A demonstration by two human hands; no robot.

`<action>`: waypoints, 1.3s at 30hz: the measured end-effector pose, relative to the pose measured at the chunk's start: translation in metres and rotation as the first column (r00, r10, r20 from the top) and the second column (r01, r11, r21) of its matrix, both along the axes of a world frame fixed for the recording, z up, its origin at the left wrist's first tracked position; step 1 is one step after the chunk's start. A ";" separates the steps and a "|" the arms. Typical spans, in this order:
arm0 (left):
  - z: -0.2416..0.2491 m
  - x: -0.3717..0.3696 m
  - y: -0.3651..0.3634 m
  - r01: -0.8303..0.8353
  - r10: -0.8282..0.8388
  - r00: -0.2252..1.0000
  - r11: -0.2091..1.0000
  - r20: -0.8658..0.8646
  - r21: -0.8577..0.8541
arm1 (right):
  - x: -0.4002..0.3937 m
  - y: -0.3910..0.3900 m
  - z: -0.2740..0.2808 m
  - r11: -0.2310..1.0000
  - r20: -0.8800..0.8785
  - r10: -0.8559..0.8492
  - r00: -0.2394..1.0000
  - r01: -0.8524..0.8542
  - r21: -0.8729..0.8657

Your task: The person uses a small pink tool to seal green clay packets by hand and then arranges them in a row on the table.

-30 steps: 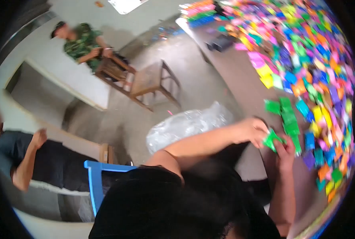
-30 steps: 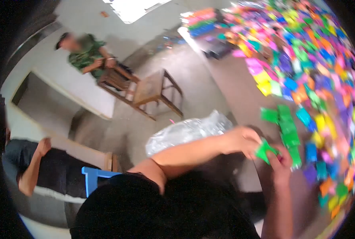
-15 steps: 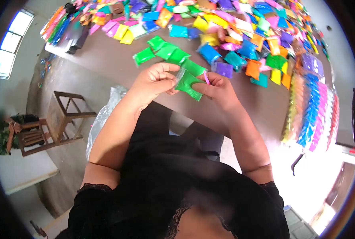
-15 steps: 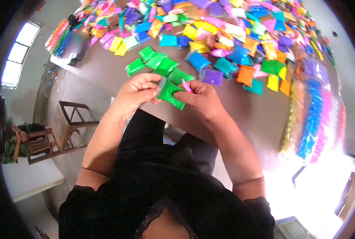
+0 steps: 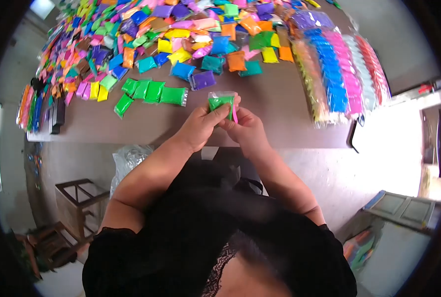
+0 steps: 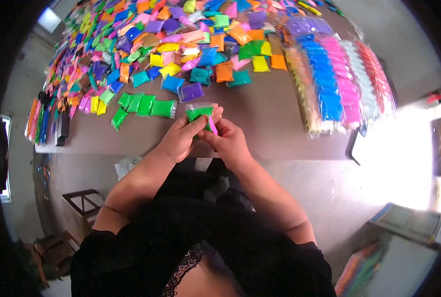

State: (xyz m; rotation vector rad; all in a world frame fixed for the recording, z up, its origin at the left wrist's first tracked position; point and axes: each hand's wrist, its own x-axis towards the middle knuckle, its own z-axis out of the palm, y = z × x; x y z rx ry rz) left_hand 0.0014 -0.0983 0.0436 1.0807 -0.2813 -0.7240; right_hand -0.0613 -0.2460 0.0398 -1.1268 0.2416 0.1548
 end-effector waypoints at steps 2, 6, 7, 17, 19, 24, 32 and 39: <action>0.003 0.002 -0.001 0.020 -0.020 1.000 1.000 -0.013 0.001 | -0.018 0.001 0.007 0.994 0.037 -0.080 0.996 0.083 -0.075; 0.008 0.011 0.022 0.132 -0.130 0.991 0.987 -0.034 0.089 | -0.048 -0.007 0.000 0.957 0.137 -0.230 0.964 0.249 -0.146; 0.008 0.012 0.028 0.148 -0.150 0.989 0.973 -0.006 0.178 | -0.055 -0.011 -0.004 0.953 0.133 -0.248 0.960 0.266 -0.143; -0.050 0.016 0.063 -0.395 -0.410 0.120 0.816 0.904 0.422 | -0.080 0.006 -0.013 0.751 0.082 -0.362 0.929 0.343 -0.564; -0.050 0.020 0.069 -0.342 -0.362 0.155 0.853 0.919 0.394 | -0.078 0.006 -0.014 0.648 0.100 -0.356 0.929 0.323 -0.690; -0.051 0.019 0.067 -0.319 -0.293 0.087 0.897 0.952 0.306 | -0.063 0.016 -0.012 0.414 0.165 -0.276 0.947 0.272 -0.869; -0.038 0.009 0.063 -0.407 -0.349 0.009 0.855 0.937 0.322 | -0.020 0.038 -0.014 0.072 0.306 -0.072 0.949 0.311 -0.948; -0.038 0.009 0.065 -0.442 -0.378 -0.029 0.835 0.925 0.327 | 0.005 0.027 -0.012 -0.200 0.093 0.014 0.996 0.094 -0.975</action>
